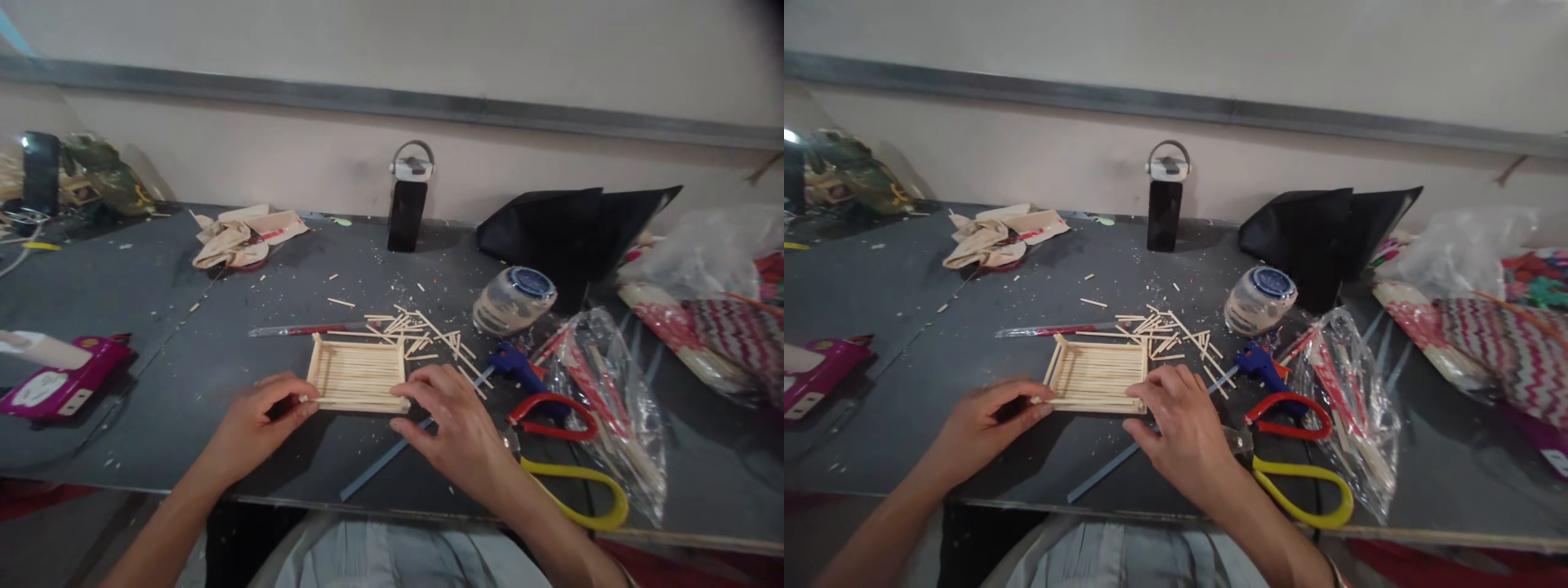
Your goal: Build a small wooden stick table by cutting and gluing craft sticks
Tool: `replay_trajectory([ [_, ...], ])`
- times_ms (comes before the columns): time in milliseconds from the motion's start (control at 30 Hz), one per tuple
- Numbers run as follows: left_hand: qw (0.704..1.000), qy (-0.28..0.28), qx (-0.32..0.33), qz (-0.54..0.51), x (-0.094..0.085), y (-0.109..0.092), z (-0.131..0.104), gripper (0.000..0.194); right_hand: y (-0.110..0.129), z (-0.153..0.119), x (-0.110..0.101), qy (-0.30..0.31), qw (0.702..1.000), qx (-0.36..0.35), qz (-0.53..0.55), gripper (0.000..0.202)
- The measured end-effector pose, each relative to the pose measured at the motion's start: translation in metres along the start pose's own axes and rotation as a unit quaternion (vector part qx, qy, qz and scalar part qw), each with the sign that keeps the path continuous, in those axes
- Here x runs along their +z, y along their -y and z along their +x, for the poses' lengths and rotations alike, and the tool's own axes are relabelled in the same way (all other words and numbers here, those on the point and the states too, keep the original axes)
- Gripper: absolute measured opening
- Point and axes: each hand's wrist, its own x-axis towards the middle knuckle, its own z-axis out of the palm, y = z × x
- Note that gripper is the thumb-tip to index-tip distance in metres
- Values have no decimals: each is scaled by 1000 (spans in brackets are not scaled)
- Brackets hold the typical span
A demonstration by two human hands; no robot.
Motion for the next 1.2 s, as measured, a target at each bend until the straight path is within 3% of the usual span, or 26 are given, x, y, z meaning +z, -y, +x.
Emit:
replay_trajectory([
  [267,1000,-3,10,-9,1,1,0,12,1,3,6,-17,1000,-1,7,11],
  [767,999,25,30,-4,0,1,3,11,3,4,11,-40,999,-3,31,14],
  [867,997,4,73,20,2,2,3,10,10,6,7,-52,998,-15,43,13],
  [1000,983,-74,139,99,3,0,3,14,10,13,-14,-53,996,-47,51,10],
  [1100,976,-119,145,114,-1,-7,1,16,-9,22,-38,-51,998,17,11,13],
  [1200,981,-155,83,84,-5,-19,0,13,-41,32,-53,1,982,133,-135,13],
])
